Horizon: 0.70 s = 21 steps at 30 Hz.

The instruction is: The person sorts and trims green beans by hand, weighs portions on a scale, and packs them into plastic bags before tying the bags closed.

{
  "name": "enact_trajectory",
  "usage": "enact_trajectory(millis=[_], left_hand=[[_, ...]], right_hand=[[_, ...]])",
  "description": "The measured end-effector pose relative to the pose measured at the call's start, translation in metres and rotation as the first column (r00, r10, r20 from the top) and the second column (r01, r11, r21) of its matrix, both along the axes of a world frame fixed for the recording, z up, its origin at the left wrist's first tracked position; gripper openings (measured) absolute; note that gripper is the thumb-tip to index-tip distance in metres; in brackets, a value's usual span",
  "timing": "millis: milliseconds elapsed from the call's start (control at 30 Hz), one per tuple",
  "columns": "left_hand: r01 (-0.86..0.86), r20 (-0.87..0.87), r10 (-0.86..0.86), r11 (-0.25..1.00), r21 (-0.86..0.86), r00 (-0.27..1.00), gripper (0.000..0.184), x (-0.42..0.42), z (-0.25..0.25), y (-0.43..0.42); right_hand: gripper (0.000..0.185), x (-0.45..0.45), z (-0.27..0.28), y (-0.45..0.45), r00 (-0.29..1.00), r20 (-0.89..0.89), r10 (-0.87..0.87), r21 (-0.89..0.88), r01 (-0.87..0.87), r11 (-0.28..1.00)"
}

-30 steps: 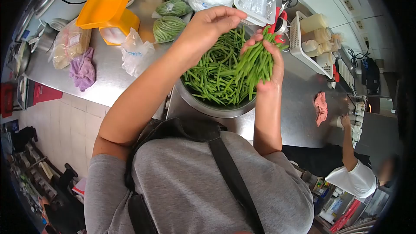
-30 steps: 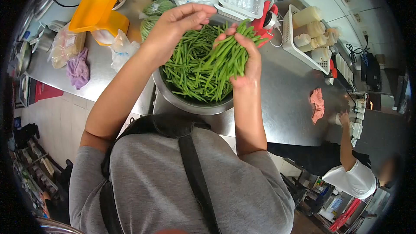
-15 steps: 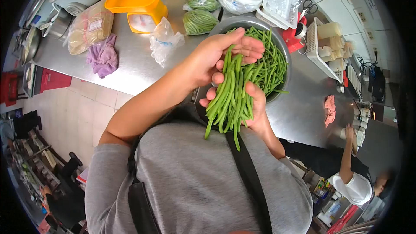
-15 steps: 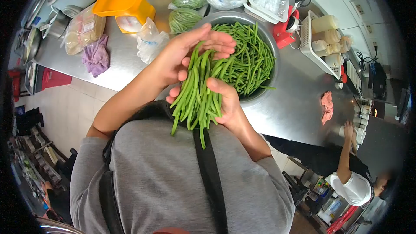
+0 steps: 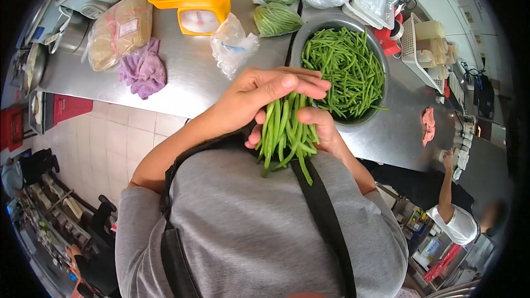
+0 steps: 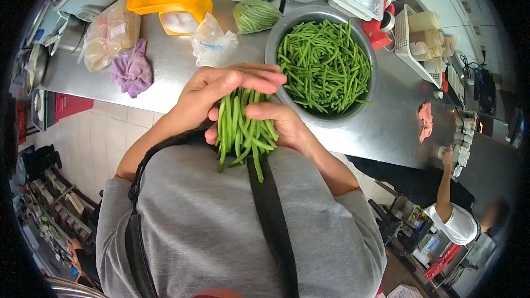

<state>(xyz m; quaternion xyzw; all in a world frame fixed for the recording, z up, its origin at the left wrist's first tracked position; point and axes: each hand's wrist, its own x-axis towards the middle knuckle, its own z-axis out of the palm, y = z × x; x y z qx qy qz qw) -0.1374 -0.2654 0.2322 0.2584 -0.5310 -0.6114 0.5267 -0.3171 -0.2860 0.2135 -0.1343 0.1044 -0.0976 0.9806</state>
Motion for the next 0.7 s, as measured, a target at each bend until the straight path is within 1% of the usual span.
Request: enact_trajectory(millis=[33, 67, 100, 167, 233, 267, 300, 333, 367, 400, 467, 500, 533, 567, 633, 667, 700], left_hand=[[0.020, -0.045, -0.015, 0.995, 0.099, 0.999, 0.048, 0.009, 0.005, 0.001], [0.042, -0.091, -0.025, 0.980, 0.196, 0.996, 0.049, 0.021, 0.011, 0.002], [0.067, -0.136, -0.028, 0.955, 0.288, 0.990, 0.049, 0.031, 0.015, 0.003], [-0.018, -0.191, 0.092, 0.934, 0.357, 0.977, 0.057, 0.038, 0.013, -0.006], [-0.080, -0.216, 0.170, 0.924, 0.374, 0.962, 0.064, 0.039, 0.000, -0.027], [0.004, -0.192, 0.094, 0.890, 0.457, 0.977, 0.068, 0.042, -0.003, -0.033], [0.134, -0.252, -0.013, 0.873, 0.469, 0.968, 0.068, 0.048, -0.003, -0.037], [0.263, -0.313, -0.119, 0.842, 0.471, 0.942, 0.068, 0.054, -0.002, -0.041], [0.388, -0.374, -0.220, 0.796, 0.464, 0.901, 0.068, 0.061, 0.001, -0.043], [0.421, -0.384, -0.255, 0.787, 0.452, 0.887, 0.062, 0.070, 0.007, -0.042], [0.312, -0.295, -0.200, 0.860, 0.403, 0.934, 0.058, 0.085, 0.009, -0.039], [0.256, -0.251, -0.168, 0.891, 0.375, 0.953, 0.056, 0.092, 0.011, -0.037], [0.156, -0.206, -0.084, 0.919, 0.362, 0.975, 0.051, 0.100, 0.017, -0.031], [0.105, -0.131, -0.061, 0.926, 0.363, 0.990, 0.050, 0.107, 0.022, -0.024], [0.004, 0.022, -0.013, 0.935, 0.355, 1.000, 0.048, 0.117, 0.028, -0.010], [-0.006, 0.027, -0.002, 0.959, 0.283, 1.000, 0.045, 0.118, 0.026, -0.002], [-0.033, 0.075, 0.016, 0.972, 0.233, 0.997, 0.044, 0.118, 0.022, 0.003]], right_hand=[[0.056, 0.006, 0.005, -0.001, 0.998, -0.057, 0.009, -0.036, -0.011, 0.999], [0.049, 0.016, 0.011, 0.000, 0.997, -0.066, -0.029, -0.015, 0.028, 0.999], [0.050, 0.022, 0.010, -0.002, 0.999, -0.048, -0.004, -0.039, 0.002, 0.999], [0.053, 0.037, 0.008, -0.007, 0.999, -0.011, 0.053, -0.091, -0.053, 0.994], [0.054, 0.051, 0.011, -0.007, 0.996, -0.024, 0.088, -0.090, -0.090, 0.992], [0.054, 0.058, 0.010, -0.007, 0.995, -0.023, 0.099, -0.091, -0.101, 0.991], [0.053, 0.064, 0.010, -0.007, 0.994, -0.024, 0.110, -0.092, -0.112, 0.989], [0.062, 0.070, 0.003, -0.009, 0.989, 0.039, 0.139, -0.086, -0.136, 0.987], [0.065, 0.075, 0.003, -0.009, 0.988, 0.059, 0.143, -0.076, -0.139, 0.987], [0.069, 0.079, 0.004, -0.010, 0.986, 0.078, 0.146, -0.067, -0.141, 0.988], [0.080, 0.087, -0.003, -0.008, 0.977, 0.149, 0.150, -0.028, -0.148, 0.989], [0.080, 0.090, -0.004, -0.008, 0.980, 0.142, 0.138, -0.010, -0.138, 0.990], [0.079, 0.094, -0.005, -0.007, 0.983, 0.135, 0.125, 0.009, -0.128, 0.992], [0.078, 0.098, -0.005, -0.005, 0.985, 0.129, 0.113, 0.028, -0.117, 0.993], [0.076, 0.103, -0.008, -0.006, 0.987, 0.103, 0.121, 0.001, -0.121, 0.993], [0.075, 0.104, -0.010, -0.006, 0.988, 0.096, 0.123, -0.007, -0.123, 0.992], [0.075, 0.106, -0.012, -0.006, 0.988, 0.089, 0.124, -0.016, -0.123, 0.992]])
